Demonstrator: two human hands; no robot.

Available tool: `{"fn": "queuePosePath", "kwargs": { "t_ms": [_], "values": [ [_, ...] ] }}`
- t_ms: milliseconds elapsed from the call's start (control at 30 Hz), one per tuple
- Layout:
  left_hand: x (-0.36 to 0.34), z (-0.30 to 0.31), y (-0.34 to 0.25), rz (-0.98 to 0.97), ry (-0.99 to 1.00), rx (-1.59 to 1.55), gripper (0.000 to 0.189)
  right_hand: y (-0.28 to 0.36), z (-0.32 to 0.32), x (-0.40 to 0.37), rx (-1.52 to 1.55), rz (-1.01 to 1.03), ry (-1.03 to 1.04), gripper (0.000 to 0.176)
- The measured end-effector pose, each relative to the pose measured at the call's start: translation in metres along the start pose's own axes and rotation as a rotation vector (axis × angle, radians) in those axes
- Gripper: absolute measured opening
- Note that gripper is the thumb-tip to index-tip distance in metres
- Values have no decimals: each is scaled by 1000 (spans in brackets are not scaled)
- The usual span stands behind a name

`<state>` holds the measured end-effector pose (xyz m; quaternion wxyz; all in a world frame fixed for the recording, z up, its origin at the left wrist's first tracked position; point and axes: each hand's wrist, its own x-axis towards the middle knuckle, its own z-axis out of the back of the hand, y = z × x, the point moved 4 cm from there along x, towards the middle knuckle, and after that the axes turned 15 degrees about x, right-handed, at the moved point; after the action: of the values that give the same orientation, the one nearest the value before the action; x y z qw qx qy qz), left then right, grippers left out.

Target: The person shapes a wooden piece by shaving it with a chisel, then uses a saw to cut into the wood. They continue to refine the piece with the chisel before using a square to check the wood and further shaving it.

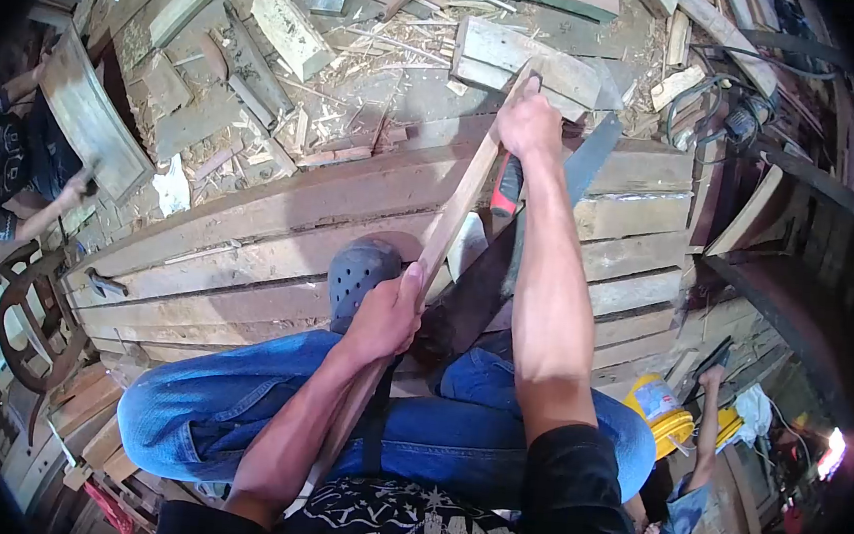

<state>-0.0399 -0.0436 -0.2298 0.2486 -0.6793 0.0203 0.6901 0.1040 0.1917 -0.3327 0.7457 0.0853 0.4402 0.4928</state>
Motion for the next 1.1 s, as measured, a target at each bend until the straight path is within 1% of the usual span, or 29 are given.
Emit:
{"fn": "queuePosePath", "kwargs": {
  "t_ms": [33,100,133,167,233,267,333,367,433,500,567,600,667,700,733,767,833,867,900,967,1000,1067,1100],
  "values": [
    [-1,0,-1,-6,-27,40,58,2,3,2,-4,-5,5,51],
    [-1,-1,0,-19,-37,72,58,4,9,11,-25,-36,84,53],
    [-1,0,-1,-39,-55,108,59,5,10,17,-26,1,98,48],
    [-2,0,-2,-39,-55,109,59,6,12,22,-25,0,98,48],
    [-2,0,-4,-46,-59,132,59,12,17,26,-72,-45,187,39],
    [-1,0,-3,-50,-56,135,59,15,20,25,-77,-30,165,35],
    [1,1,-3,-114,-108,183,60,14,21,26,-75,-21,170,36],
    [2,1,-4,-115,-108,183,60,15,20,28,-69,-8,181,37],
    [-1,3,-7,-21,-76,191,61,15,18,35,-80,-21,205,38],
    [3,4,-5,-29,-82,214,61,11,14,37,-91,-35,226,39],
    [7,4,-5,-46,-94,235,62,12,12,40,-43,10,72,40],
    [7,4,-4,-64,-103,199,61,11,9,43,-42,-37,93,41],
    [6,-1,3,-89,-110,165,60,-2,3,57,-59,-34,104,41],
    [4,-1,7,-124,-129,195,60,3,4,59,-70,-23,115,40],
    [4,1,8,-159,-152,224,59,2,10,56,-65,-7,38,39],
    [5,2,9,-163,-158,234,59,5,12,59,-54,-4,33,39],
    [3,1,12,-102,-179,362,60,-1,8,74,-192,25,203,41],
    [5,1,13,-113,-181,323,61,-18,-7,99,-316,151,236,49],
    [5,3,10,-115,-182,320,61,-14,-4,94,-319,153,236,49],
    [2,1,6,-73,-96,224,63,-6,10,70,-115,26,119,54],
    [1,2,5,-78,-106,218,63,-9,9,64,-117,39,118,54],
    [1,1,8,5,-5,149,65,-26,6,62,62,91,-20,55],
    [0,1,6,-1,-15,148,65,-33,0,60,66,102,-22,55]
  ]
}}
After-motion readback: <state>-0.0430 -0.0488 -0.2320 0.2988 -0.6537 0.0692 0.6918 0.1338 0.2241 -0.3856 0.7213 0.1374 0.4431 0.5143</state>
